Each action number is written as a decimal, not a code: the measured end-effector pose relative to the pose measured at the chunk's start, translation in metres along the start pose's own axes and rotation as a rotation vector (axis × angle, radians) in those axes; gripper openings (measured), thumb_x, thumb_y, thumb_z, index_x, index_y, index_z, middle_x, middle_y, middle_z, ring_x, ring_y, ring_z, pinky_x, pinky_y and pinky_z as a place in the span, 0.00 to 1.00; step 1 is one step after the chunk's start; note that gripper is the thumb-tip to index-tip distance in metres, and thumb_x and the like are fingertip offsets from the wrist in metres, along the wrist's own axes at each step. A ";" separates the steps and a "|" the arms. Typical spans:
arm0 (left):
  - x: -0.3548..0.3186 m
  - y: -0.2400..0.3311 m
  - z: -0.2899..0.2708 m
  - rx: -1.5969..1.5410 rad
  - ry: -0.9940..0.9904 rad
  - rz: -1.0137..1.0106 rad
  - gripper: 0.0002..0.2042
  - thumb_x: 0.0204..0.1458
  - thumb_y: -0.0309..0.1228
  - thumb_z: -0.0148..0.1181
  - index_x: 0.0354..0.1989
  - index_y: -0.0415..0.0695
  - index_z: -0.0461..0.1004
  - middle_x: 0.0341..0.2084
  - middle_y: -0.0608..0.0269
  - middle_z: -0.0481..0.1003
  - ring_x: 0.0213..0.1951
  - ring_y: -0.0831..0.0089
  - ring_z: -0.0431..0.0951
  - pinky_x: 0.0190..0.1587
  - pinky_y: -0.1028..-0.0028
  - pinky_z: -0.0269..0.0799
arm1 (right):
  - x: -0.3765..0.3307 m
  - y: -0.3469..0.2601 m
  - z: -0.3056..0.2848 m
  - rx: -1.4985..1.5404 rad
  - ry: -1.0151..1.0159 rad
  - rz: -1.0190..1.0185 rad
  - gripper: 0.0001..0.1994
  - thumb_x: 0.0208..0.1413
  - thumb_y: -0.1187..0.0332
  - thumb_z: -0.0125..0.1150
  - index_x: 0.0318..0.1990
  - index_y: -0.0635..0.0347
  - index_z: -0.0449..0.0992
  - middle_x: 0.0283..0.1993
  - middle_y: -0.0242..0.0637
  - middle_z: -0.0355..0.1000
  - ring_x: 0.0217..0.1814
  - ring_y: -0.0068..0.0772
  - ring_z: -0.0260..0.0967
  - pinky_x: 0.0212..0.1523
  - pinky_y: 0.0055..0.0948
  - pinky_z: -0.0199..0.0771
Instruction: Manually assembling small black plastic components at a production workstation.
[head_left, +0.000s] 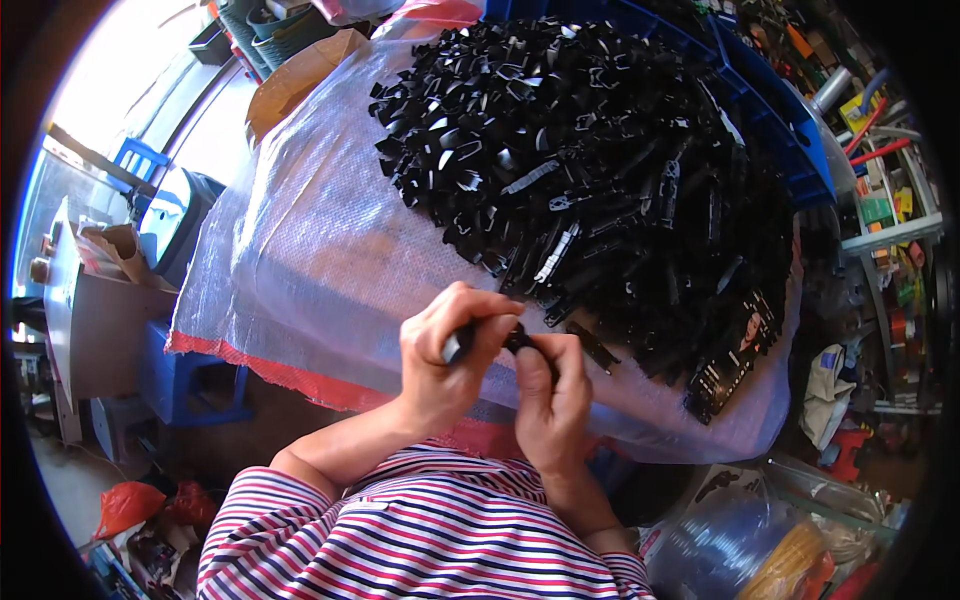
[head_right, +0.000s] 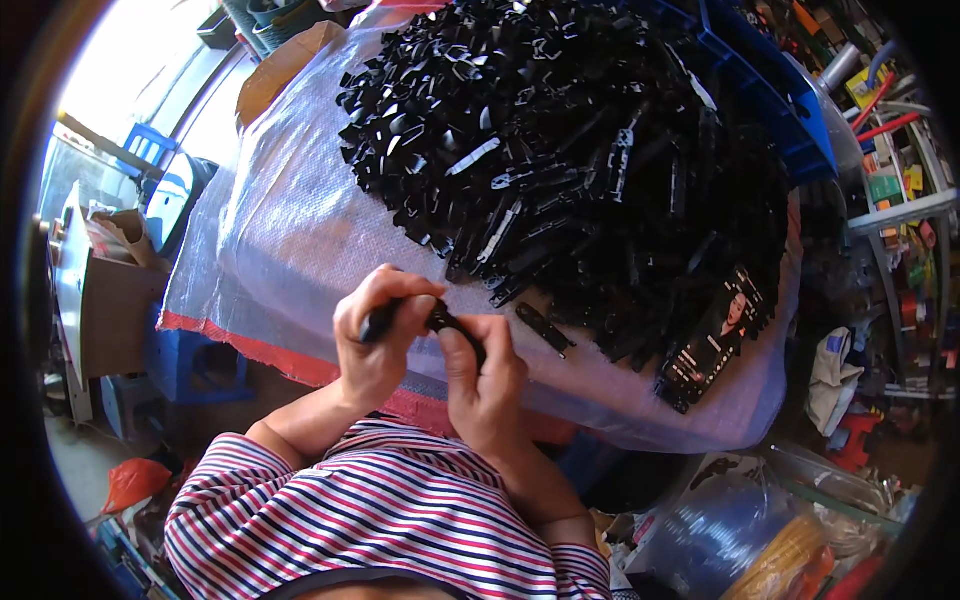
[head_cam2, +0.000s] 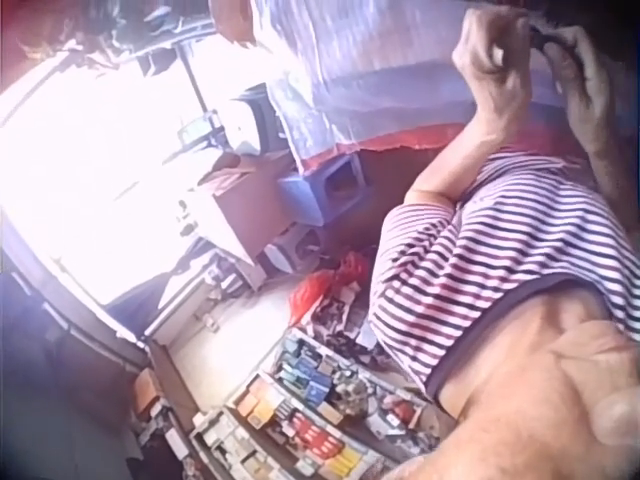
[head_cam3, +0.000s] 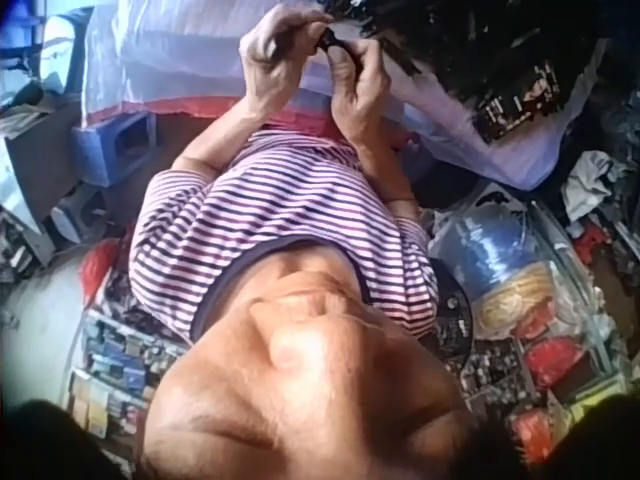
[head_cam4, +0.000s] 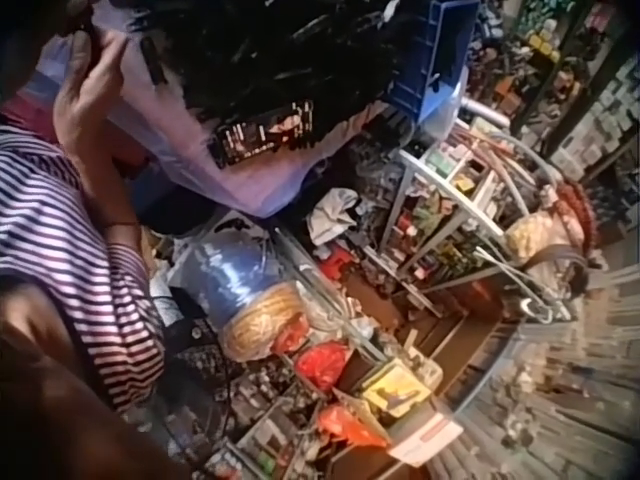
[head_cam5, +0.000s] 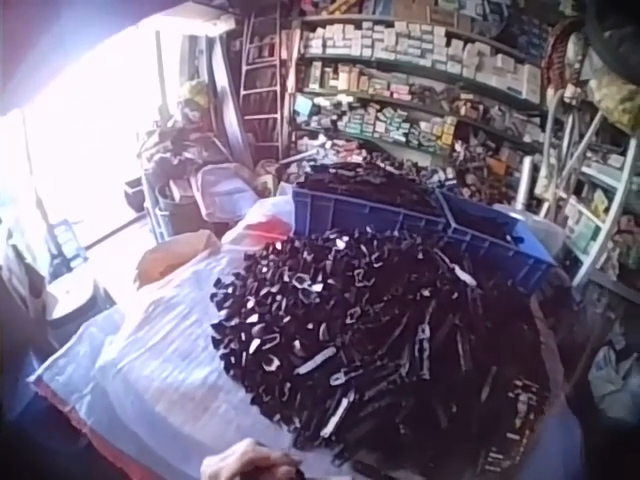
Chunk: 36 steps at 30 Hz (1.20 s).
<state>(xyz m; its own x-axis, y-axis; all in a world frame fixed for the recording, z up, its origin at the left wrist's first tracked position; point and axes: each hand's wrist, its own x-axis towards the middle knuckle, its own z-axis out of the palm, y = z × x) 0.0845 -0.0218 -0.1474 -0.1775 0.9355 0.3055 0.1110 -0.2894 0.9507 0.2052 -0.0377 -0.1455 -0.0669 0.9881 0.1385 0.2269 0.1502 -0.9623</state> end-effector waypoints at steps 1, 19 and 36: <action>-0.002 0.002 -0.003 0.003 -0.009 -0.032 0.05 0.51 0.24 0.54 0.32 0.35 0.72 0.22 0.64 0.69 0.23 0.80 0.69 0.26 0.82 0.64 | -0.001 -0.001 0.003 -0.023 0.015 -0.039 0.10 0.59 0.65 0.49 0.35 0.64 0.65 0.23 0.30 0.64 0.23 0.18 0.59 0.22 0.20 0.60; 0.054 -0.033 -0.057 0.564 0.132 0.046 0.09 0.38 0.32 0.65 0.25 0.43 0.72 0.19 0.60 0.69 0.27 0.67 0.71 0.27 0.73 0.64 | 0.000 0.010 -0.065 -0.770 -0.024 -0.149 0.11 0.42 0.75 0.61 0.36 0.63 0.72 0.33 0.40 0.64 0.36 0.40 0.65 0.34 0.34 0.66; 0.044 -0.022 -0.048 0.032 -0.032 -0.140 0.08 0.41 0.19 0.58 0.32 0.39 0.74 0.27 0.61 0.75 0.29 0.73 0.76 0.33 0.76 0.70 | 0.004 0.008 -0.036 -0.034 -0.087 -0.226 0.12 0.51 0.71 0.59 0.41 0.65 0.65 0.34 0.35 0.65 0.33 0.24 0.62 0.37 0.21 0.65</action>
<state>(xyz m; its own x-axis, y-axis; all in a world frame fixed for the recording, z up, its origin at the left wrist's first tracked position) 0.0271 0.0164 -0.1528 -0.1626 0.9724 0.1673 0.1189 -0.1490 0.9817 0.2413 -0.0318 -0.1440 -0.2024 0.9230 0.3272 0.2292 0.3695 -0.9005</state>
